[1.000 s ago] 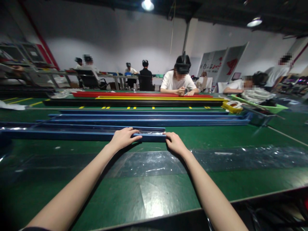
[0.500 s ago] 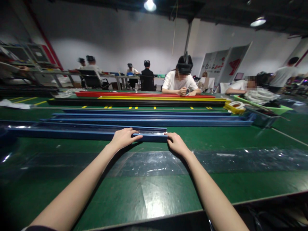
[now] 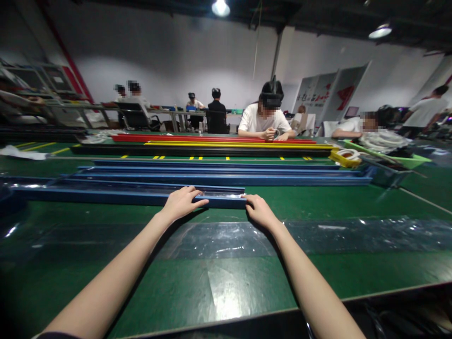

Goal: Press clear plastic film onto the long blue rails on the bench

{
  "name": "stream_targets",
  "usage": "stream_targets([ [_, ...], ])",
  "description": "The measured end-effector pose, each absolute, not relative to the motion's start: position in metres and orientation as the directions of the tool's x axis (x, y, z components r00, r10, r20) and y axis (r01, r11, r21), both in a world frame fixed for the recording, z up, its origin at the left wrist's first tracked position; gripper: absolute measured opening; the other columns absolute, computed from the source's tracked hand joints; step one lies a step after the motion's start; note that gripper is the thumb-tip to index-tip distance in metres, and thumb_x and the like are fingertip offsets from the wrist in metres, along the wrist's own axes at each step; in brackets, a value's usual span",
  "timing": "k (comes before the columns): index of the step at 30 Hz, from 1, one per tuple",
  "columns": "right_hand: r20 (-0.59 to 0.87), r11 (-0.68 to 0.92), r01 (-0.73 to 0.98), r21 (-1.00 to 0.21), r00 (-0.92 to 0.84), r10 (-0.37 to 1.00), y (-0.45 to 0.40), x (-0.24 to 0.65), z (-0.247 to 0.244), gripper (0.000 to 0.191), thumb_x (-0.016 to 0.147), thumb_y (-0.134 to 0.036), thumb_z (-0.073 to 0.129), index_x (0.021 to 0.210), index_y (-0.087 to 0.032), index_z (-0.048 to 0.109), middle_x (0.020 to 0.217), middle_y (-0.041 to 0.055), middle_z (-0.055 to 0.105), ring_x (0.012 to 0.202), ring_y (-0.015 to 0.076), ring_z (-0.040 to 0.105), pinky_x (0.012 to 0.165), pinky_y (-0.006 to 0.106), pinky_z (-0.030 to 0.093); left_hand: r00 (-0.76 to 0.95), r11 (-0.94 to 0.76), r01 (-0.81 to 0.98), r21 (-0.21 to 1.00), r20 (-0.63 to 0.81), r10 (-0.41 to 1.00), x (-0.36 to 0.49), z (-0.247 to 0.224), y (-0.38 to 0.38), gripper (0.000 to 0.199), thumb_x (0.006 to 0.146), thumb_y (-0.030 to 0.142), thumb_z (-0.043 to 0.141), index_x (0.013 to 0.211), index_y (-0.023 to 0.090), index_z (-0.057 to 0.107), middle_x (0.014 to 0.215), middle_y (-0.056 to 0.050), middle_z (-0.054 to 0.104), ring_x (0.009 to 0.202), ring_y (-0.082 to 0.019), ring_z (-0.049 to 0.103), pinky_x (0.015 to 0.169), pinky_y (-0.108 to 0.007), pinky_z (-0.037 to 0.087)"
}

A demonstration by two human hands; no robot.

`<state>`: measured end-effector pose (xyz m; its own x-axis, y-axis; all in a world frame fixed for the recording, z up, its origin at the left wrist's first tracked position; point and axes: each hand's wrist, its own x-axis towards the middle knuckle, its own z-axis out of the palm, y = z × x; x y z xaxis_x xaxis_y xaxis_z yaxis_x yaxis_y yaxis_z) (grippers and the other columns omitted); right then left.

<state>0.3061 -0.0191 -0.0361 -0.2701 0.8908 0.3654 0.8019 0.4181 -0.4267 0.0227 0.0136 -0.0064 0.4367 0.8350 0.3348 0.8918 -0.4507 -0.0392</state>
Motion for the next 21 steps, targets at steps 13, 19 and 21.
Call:
stream_targets([
  [13, 0.349, 0.406, 0.809, -0.426, -0.267, 0.898, -0.0188, 0.3067, -0.0361, 0.04, 0.078, -0.011, 0.045, 0.115, -0.015, 0.06, 0.115, 0.0072, 0.063, 0.107, 0.0185, 0.054, 0.096, 0.031, 0.039, 0.399, -0.429, 0.903, 0.002, 0.364, 0.842, 0.0233, -0.0079, 0.013, 0.054, 0.081, 0.067, 0.036, 0.098, 0.023, 0.063, 0.103, -0.004, 0.06, 0.099, -0.021, 0.054, 0.075, -0.029, 0.041],
  [19, 0.358, 0.411, 0.805, -0.429, -0.266, 0.895, -0.0168, 0.3083, -0.0394, 0.04, 0.078, -0.012, 0.045, 0.114, -0.015, 0.06, 0.114, 0.0081, 0.063, 0.107, 0.0184, 0.054, 0.096, 0.031, 0.039, 0.381, -0.405, 0.914, -0.009, 0.354, 0.854, 0.0235, -0.0102, 0.0142, 0.056, 0.08, 0.068, 0.034, 0.098, 0.023, 0.063, 0.101, -0.004, 0.061, 0.096, -0.02, 0.056, 0.074, -0.028, 0.04],
  [21, 0.359, 0.415, 0.803, -0.428, -0.27, 0.894, -0.0165, 0.3086, -0.04, 0.04, 0.077, -0.012, 0.045, 0.115, -0.015, 0.06, 0.114, 0.0081, 0.063, 0.107, 0.0187, 0.054, 0.096, 0.032, 0.039, 0.381, -0.404, 0.914, -0.014, 0.364, 0.85, 0.0232, -0.011, 0.0144, 0.057, 0.08, 0.068, 0.034, 0.097, 0.022, 0.063, 0.1, -0.005, 0.061, 0.096, -0.021, 0.057, 0.074, -0.028, 0.04],
])
